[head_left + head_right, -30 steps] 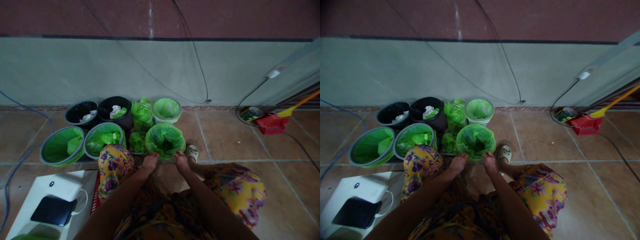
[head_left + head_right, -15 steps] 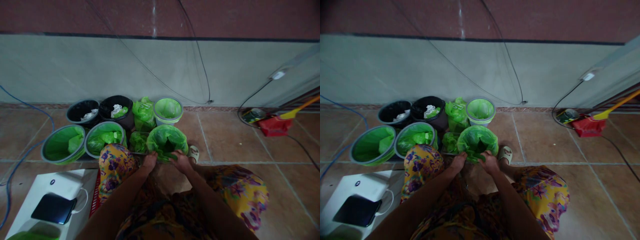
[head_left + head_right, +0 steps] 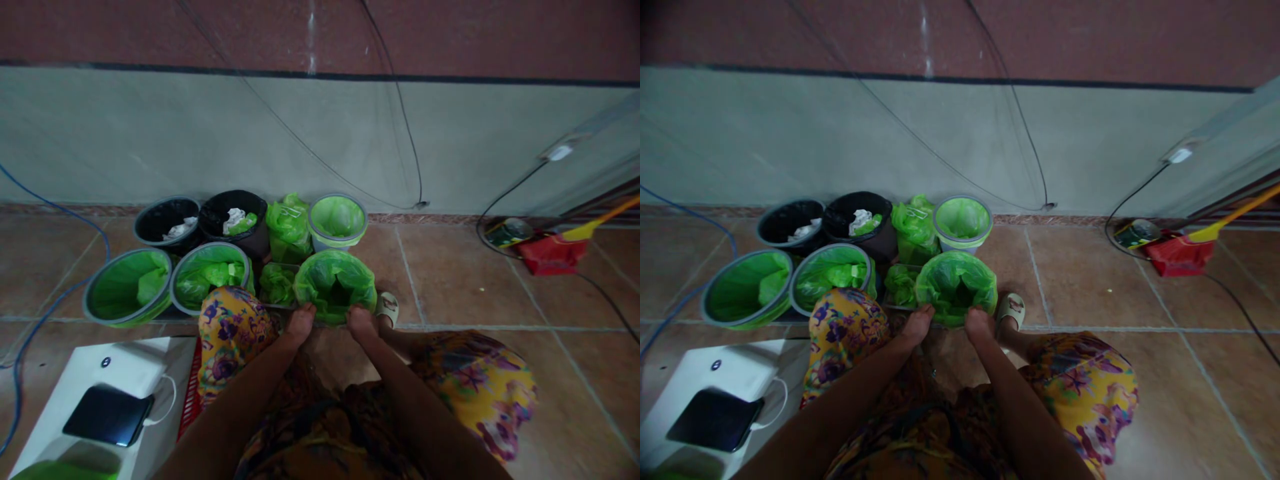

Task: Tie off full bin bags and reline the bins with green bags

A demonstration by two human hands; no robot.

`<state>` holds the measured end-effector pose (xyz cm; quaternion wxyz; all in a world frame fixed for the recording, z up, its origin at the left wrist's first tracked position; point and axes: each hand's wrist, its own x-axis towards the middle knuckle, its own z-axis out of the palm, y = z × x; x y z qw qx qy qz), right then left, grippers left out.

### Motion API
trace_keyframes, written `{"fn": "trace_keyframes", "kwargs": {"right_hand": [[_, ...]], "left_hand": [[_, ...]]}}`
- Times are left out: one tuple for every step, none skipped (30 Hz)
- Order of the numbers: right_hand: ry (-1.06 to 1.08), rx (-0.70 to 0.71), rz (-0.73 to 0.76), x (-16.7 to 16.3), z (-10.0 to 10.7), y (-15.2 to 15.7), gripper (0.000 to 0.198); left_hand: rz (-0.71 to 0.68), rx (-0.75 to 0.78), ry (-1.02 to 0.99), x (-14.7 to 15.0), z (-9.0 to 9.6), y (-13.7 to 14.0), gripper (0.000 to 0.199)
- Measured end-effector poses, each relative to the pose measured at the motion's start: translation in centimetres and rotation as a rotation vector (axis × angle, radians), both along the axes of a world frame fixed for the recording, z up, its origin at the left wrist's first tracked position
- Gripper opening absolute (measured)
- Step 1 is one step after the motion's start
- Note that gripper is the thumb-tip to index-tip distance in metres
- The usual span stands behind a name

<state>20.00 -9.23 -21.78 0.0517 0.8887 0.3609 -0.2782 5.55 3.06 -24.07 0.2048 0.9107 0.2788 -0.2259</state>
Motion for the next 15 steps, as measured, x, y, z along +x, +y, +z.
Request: {"fn": "trace_keyframes", "kwargs": {"right_hand": [[-0.012,-0.022,-0.022,0.2,0.0,0.1,0.032],[-0.021,-0.032,-0.04,0.4,0.1,0.1,0.033],[-0.032,-0.02,-0.05,0.6,0.1,0.1,0.034],[-0.046,0.019,-0.045,0.7,0.3,0.0,0.036],[-0.057,0.082,-0.029,0.7,0.4,-0.1,0.037],[-0.06,0.165,0.001,0.5,0.7,-0.2,0.038],[-0.05,0.256,0.044,0.2,0.9,-0.3,0.037],[-0.026,0.339,0.095,-0.4,1.1,-0.3,0.036],[0.008,0.396,0.147,-1.1,1.2,-0.3,0.034],[0.042,0.424,0.196,-1.9,1.3,-0.1,0.033],[0.071,0.424,0.24,-2.8,1.3,0.0,0.033],[0.089,0.4,0.278,-3.7,1.2,0.3,0.033],[0.094,0.36,0.308,-4.5,1.0,0.5,0.034],[0.09,0.308,0.33,-5.1,0.7,0.7,0.035],[0.079,0.253,0.346,-5.5,0.2,1.0,0.036]], "left_hand": [[0.003,-0.004,0.0,0.0,0.0,0.0,0.036],[0.007,-0.006,0.001,0.0,-0.1,0.1,0.037],[0.011,-0.008,0.0,0.0,-0.1,0.1,0.037],[0.015,-0.01,-0.002,0.0,-0.2,0.2,0.038],[0.016,-0.012,-0.006,0.0,-0.3,0.2,0.038],[0.022,-0.014,-0.012,0.0,-0.5,0.2,0.039],[0.034,-0.016,-0.02,0.0,-0.6,0.2,0.04],[0.048,-0.018,-0.028,0.0,-0.8,0.2,0.041],[0.062,-0.021,-0.034,0.1,-1.0,0.1,0.042],[0.075,-0.024,-0.039,0.1,-1.2,0.1,0.042],[0.085,-0.029,-0.04,0.2,-1.3,0.1,0.042],[0.088,-0.034,-0.039,0.2,-1.4,0.1,0.041],[0.085,-0.037,-0.038,0.2,-1.4,0.0,0.039],[0.082,-0.04,-0.038,0.2,-1.4,0.0,0.038],[0.078,-0.041,-0.037,0.2,-1.3,0.0,0.036]]}}
